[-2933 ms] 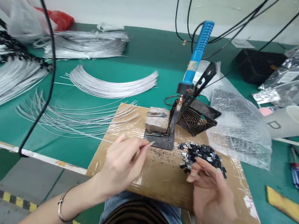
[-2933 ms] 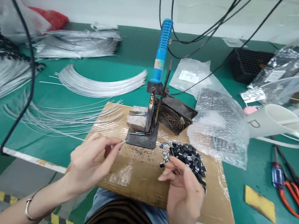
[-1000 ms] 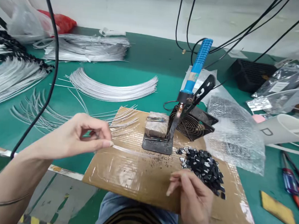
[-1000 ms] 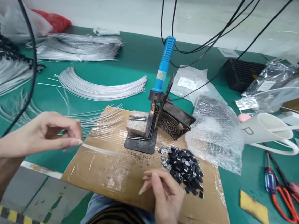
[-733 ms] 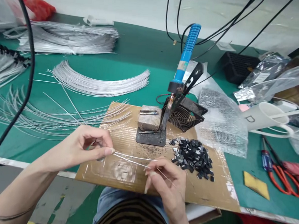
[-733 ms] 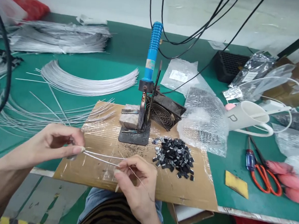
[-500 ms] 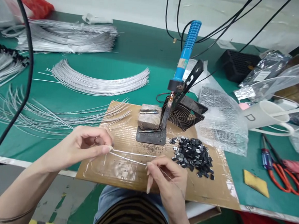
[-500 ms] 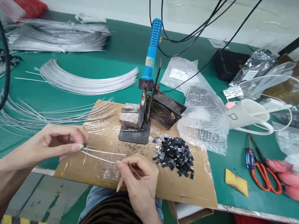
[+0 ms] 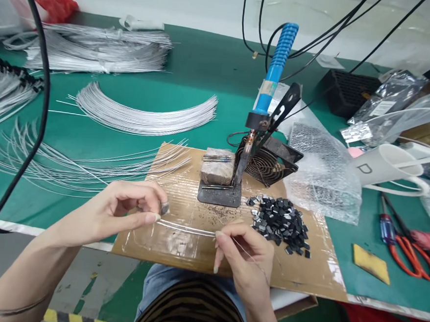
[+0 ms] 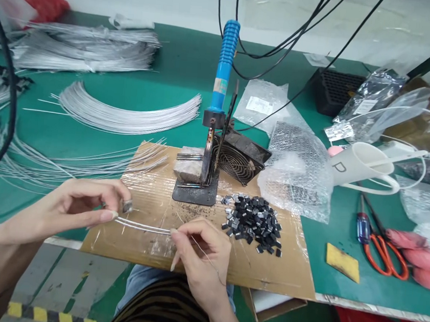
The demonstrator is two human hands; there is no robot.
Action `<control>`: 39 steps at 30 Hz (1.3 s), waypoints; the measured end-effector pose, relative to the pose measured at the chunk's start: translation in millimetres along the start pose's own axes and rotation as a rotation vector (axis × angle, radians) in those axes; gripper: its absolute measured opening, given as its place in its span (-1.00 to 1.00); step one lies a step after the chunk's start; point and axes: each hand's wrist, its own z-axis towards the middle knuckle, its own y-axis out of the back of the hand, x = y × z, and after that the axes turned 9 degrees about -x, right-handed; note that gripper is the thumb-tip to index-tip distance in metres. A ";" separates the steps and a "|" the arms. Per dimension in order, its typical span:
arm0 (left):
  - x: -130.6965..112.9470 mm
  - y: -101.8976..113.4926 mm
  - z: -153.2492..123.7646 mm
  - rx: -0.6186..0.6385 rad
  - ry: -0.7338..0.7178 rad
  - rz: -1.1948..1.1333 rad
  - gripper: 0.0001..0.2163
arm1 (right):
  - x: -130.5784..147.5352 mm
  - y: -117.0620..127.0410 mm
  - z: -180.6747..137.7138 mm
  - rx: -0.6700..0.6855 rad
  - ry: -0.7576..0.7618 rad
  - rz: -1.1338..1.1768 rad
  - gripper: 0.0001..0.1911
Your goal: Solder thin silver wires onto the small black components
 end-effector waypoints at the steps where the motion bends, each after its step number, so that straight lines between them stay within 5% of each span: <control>1: -1.9 -1.3 -1.2 0.006 -0.005 0.017 -0.80 | 0.4 0.7 0.5 0.015 0.025 -0.029 -0.77; 4: -13.5 -16.3 -8.3 -0.024 -0.023 0.121 -0.93 | 1.3 1.6 1.7 0.041 0.111 -0.136 -0.76; 8: -36.7 -58.2 -16.9 -0.048 -0.051 0.239 -0.82 | 1.0 2.3 1.8 0.057 0.216 -0.250 -0.79; 13: -45.8 -95.9 -14.0 -0.054 0.014 0.123 -0.81 | -0.5 9.1 1.8 0.071 0.261 -0.272 -0.82; 18: -40.2 -101.8 -7.9 -0.060 0.153 -0.053 -0.80 | -4.4 9.4 1.8 0.048 0.216 -0.219 -0.78; 25: -48.7 -103.2 3.8 -0.199 0.179 -0.253 -0.81 | -19.2 7.5 1.5 -0.175 -0.032 0.113 -0.81; 39: -50.3 -106.8 3.9 -0.198 0.201 -0.302 -0.85 | -13.4 -0.4 -3.3 -0.019 -0.157 0.282 -0.89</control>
